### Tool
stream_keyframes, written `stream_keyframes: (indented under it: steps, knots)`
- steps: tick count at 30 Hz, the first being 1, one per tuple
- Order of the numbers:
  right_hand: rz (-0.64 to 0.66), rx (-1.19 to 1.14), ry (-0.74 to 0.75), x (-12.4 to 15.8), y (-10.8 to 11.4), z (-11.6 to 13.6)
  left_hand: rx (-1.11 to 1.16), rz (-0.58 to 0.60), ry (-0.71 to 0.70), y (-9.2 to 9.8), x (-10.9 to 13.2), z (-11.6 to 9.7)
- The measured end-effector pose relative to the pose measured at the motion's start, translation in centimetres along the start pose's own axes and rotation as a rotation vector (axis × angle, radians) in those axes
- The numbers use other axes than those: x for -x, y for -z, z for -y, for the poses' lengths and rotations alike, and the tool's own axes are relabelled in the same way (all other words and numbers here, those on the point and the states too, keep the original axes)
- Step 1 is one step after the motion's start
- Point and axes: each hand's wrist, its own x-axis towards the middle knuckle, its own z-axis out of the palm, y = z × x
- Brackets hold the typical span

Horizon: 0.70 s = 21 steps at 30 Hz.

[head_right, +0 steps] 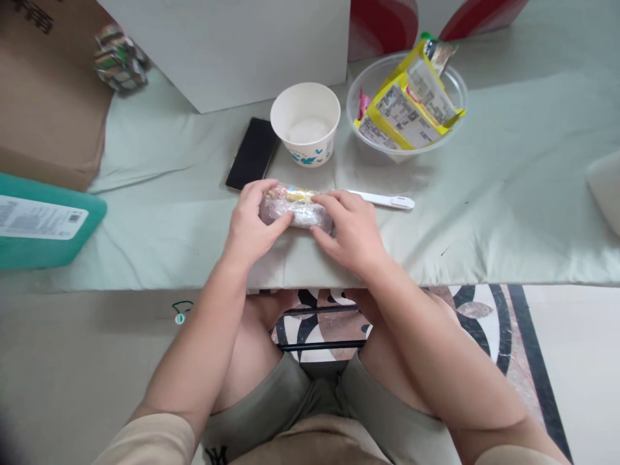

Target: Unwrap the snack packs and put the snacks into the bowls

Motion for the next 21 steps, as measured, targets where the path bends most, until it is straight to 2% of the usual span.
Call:
stream_keyframes:
  steps: [5,9,12,18,21]
  knots:
    - [0.016,0.000,0.001,-0.2,-0.1,-0.5,0.101,-0.155,0.236,1.0,-0.1,0.2]
    - [-0.016,-0.057,-0.040,-0.1,0.4,-0.3,0.430,-0.250,0.397,2.1,0.2,0.6]
    - [-0.078,-0.116,-0.157,0.2,1.5,-0.5,0.614,-0.324,0.496,3.1,0.7,0.9]
    - [-0.169,0.035,-0.415,0.8,3.5,-2.5,0.559,-0.384,0.649,5.0,1.2,1.8]
    - [-0.251,0.131,-0.316,0.9,3.9,-2.4,0.479,-0.378,0.604,5.3,1.2,2.2]
